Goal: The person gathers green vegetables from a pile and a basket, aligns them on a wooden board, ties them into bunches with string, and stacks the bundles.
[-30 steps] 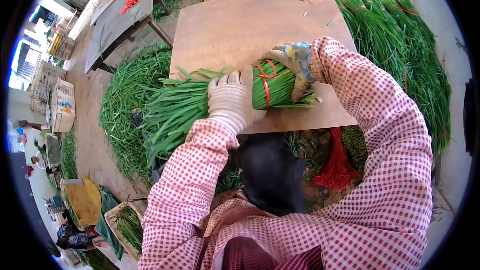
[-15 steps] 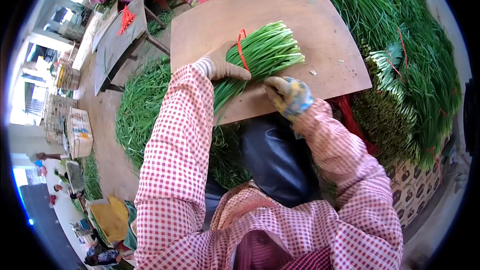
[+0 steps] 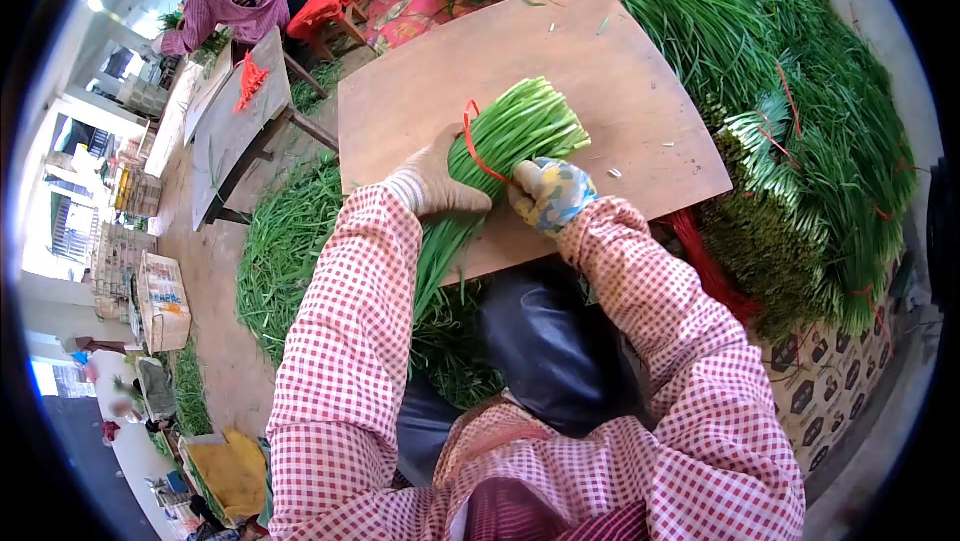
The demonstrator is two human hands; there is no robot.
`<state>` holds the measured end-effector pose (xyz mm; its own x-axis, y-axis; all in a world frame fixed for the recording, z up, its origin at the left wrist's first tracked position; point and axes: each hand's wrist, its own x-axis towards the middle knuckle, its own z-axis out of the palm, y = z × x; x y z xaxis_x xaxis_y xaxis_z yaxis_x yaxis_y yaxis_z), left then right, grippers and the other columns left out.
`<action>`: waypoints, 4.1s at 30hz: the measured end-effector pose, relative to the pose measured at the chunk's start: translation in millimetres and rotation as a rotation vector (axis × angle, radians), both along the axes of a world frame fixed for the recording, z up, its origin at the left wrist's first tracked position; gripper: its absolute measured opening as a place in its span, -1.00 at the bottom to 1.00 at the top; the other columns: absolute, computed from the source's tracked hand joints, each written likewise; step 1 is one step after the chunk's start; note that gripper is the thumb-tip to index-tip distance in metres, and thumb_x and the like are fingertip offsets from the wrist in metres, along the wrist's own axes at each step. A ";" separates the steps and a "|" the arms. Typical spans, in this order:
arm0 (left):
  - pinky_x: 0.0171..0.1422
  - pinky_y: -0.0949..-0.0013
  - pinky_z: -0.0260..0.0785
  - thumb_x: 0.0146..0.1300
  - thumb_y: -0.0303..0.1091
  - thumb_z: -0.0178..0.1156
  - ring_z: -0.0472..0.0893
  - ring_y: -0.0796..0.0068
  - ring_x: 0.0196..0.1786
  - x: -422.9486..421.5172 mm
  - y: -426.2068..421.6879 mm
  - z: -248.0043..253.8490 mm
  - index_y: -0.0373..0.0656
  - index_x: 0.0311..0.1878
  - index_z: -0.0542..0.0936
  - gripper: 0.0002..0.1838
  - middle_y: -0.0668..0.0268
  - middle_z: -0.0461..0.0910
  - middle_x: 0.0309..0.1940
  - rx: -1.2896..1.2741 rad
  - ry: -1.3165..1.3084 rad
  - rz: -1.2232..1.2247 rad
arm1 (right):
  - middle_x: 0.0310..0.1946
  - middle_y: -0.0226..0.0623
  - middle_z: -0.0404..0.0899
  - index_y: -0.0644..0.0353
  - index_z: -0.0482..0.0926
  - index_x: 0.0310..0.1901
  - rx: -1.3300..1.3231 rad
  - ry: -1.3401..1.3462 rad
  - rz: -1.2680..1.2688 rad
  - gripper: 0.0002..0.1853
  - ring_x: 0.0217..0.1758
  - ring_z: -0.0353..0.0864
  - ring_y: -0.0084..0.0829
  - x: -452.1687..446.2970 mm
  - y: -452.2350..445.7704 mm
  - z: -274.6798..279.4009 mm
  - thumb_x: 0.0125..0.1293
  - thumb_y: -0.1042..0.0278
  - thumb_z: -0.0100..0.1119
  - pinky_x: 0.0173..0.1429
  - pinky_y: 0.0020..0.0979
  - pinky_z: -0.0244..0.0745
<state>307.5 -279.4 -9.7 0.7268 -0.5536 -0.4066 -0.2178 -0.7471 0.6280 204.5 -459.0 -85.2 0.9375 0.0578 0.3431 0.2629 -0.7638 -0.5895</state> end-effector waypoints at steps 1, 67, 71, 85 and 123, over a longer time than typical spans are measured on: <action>0.35 0.23 0.31 -0.37 -0.10 0.61 0.50 0.17 0.22 -5.5 -0.9 2.0 -0.16 0.41 0.19 0.19 0.03 0.53 0.12 0.015 -0.015 0.015 | -0.38 -0.18 0.58 0.08 0.53 -0.26 -0.002 0.003 0.000 -0.86 -0.24 0.60 -0.03 -2.2 -4.9 -2.3 0.18 0.30 0.24 -0.18 -0.14 0.53; 0.39 -0.09 0.13 -0.10 0.05 0.45 0.37 0.07 0.36 -93.9 -46.8 8.1 0.19 0.53 -0.09 0.18 0.18 0.33 0.35 0.460 -0.457 -0.058 | 0.18 0.05 0.41 0.12 0.37 0.29 -0.690 0.296 0.117 -0.27 0.25 0.43 0.00 -60.3 -41.1 144.9 0.24 -0.24 0.17 0.27 -0.15 0.44; 0.42 -0.08 0.07 -0.09 0.12 0.44 0.31 0.11 0.41 -92.8 -47.4 18.0 0.16 0.55 -0.13 0.22 0.17 0.27 0.38 0.493 -0.430 -0.057 | 0.05 0.04 0.53 0.22 0.54 0.08 -0.634 0.825 0.258 -0.56 0.07 0.57 -0.15 -51.8 -37.2 128.4 0.34 0.05 0.18 0.14 -0.20 0.47; 0.44 -0.02 0.13 -0.04 0.06 0.29 0.33 0.13 0.34 -88.2 -60.4 16.4 0.07 0.41 0.29 -0.12 0.19 0.12 0.47 0.503 -0.458 -0.291 | -0.48 -0.43 0.45 0.08 0.46 -0.30 1.842 0.620 0.323 -0.66 -0.25 0.52 -0.37 -31.3 -17.5 54.9 0.40 -0.05 0.10 -0.23 -0.31 0.47; -0.03 0.29 0.64 -0.01 -0.36 0.51 0.70 0.34 -0.14 -103.9 124.6 134.5 -0.24 0.16 0.44 -0.35 0.19 0.67 -0.15 -1.084 -0.534 0.610 | 0.39 0.06 0.20 0.29 -0.06 0.48 0.505 -0.138 0.648 0.24 0.49 0.14 -0.05 -58.0 103.6 107.0 -0.12 0.02 0.59 0.52 -0.19 0.08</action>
<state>203.6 -154.8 124.8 0.9003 0.0516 0.4321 -0.4327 0.0016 0.9015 146.4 -355.5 21.8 0.7195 0.3795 0.5817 0.6541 -0.0887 -0.7512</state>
